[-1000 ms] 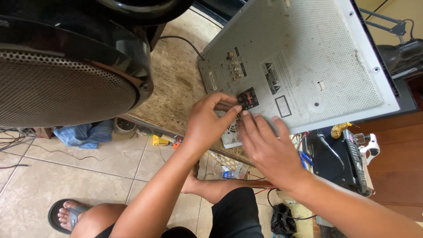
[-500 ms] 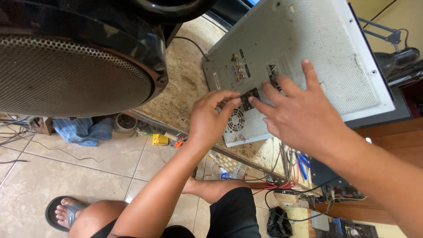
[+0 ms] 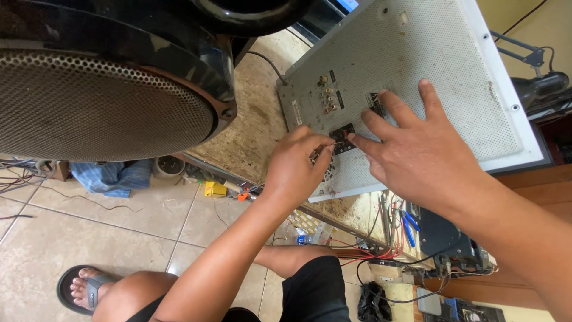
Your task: The person is diagnosing and repairing a stereo system by testing internal connections with a multimeter and inspecting the circuit boards.
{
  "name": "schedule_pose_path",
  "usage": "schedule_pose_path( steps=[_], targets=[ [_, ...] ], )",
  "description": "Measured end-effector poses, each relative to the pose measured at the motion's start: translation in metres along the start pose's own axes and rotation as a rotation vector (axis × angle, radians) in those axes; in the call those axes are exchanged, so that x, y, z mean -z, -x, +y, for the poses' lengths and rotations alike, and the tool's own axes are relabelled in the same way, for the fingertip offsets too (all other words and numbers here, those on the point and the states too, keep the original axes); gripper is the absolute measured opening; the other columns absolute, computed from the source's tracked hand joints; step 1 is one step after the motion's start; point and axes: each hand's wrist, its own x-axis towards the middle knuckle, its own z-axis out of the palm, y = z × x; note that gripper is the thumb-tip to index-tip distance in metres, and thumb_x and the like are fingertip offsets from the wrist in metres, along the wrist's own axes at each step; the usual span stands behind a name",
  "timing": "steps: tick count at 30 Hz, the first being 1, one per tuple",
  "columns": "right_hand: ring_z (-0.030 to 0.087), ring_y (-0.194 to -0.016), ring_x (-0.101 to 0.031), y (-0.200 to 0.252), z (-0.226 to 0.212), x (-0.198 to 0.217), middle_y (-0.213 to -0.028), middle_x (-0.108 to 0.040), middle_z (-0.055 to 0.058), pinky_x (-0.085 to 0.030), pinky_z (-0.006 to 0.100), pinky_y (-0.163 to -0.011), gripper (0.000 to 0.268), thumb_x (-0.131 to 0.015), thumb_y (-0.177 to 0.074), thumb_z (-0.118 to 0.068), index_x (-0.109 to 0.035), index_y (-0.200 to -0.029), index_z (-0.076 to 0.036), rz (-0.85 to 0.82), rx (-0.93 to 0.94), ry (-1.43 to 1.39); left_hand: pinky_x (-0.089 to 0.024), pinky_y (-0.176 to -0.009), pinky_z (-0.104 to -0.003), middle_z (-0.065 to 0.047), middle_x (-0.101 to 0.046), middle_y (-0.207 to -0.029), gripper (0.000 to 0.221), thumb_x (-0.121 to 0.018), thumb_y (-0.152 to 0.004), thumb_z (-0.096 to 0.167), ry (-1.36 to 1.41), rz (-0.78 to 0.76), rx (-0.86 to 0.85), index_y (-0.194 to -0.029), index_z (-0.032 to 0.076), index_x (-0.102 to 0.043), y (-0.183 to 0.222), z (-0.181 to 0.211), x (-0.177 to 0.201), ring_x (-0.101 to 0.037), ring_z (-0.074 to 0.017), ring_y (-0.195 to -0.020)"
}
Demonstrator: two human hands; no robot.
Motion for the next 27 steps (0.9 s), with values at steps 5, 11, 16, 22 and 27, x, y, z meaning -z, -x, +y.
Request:
schedule_pose_path(
  steps=[5,11,16,22,27],
  targets=[
    [0.031,-0.134,-0.055,0.0,-0.001,-0.001,-0.128,-0.066,-0.003,-0.043,0.063,-0.109,0.044,-0.059,-0.087,-0.045,-0.07,-0.129,-0.039,-0.026,-0.004,0.004,-0.05,-0.069,-0.045,-0.009,-0.064,-0.094,0.019,-0.063,-0.095,0.015,0.02,0.012,0.012,-0.107,0.008,-0.076,0.001,-0.001,-0.003,-0.065,-0.0318,-0.085],
    [0.031,-0.136,-0.054,0.001,-0.001,-0.001,-0.131,-0.066,-0.001,-0.043,0.064,-0.109,0.046,-0.058,-0.086,-0.046,-0.068,-0.131,-0.039,-0.038,-0.005,0.003,-0.052,-0.067,-0.043,-0.008,-0.065,-0.093,0.016,-0.067,-0.093,0.012,0.007,0.032,-0.019,-0.106,0.007,-0.076,0.0,0.0,-0.005,-0.067,-0.0301,-0.085],
    [0.031,-0.136,-0.054,0.001,-0.002,-0.001,-0.132,-0.066,-0.001,-0.043,0.064,-0.11,0.047,-0.058,-0.086,-0.047,-0.069,-0.13,-0.038,-0.043,-0.012,-0.003,-0.051,-0.069,-0.044,-0.01,-0.063,-0.092,0.015,-0.068,-0.093,0.01,-0.031,0.058,-0.087,-0.105,0.006,-0.075,0.001,-0.001,-0.008,-0.066,-0.0322,-0.085],
    [0.03,-0.136,-0.053,0.002,-0.002,-0.003,-0.13,-0.065,0.0,-0.042,0.063,-0.111,0.045,-0.06,-0.085,-0.046,-0.07,-0.129,-0.037,-0.016,-0.012,0.004,-0.05,-0.072,-0.044,-0.007,-0.057,-0.09,0.013,-0.067,-0.093,0.01,-0.105,0.072,-0.135,-0.104,0.009,-0.074,0.001,0.004,-0.011,-0.062,-0.0313,-0.086],
    [0.03,-0.135,-0.053,0.003,-0.002,-0.003,-0.131,-0.065,0.0,-0.042,0.062,-0.111,0.048,-0.058,-0.086,-0.045,-0.069,-0.132,-0.037,-0.02,-0.004,0.021,-0.049,-0.07,-0.046,-0.01,-0.052,-0.09,0.011,-0.065,-0.095,0.006,-0.125,0.063,-0.172,-0.105,0.005,-0.071,0.001,0.009,-0.011,-0.058,-0.0334,-0.087]
  ],
)
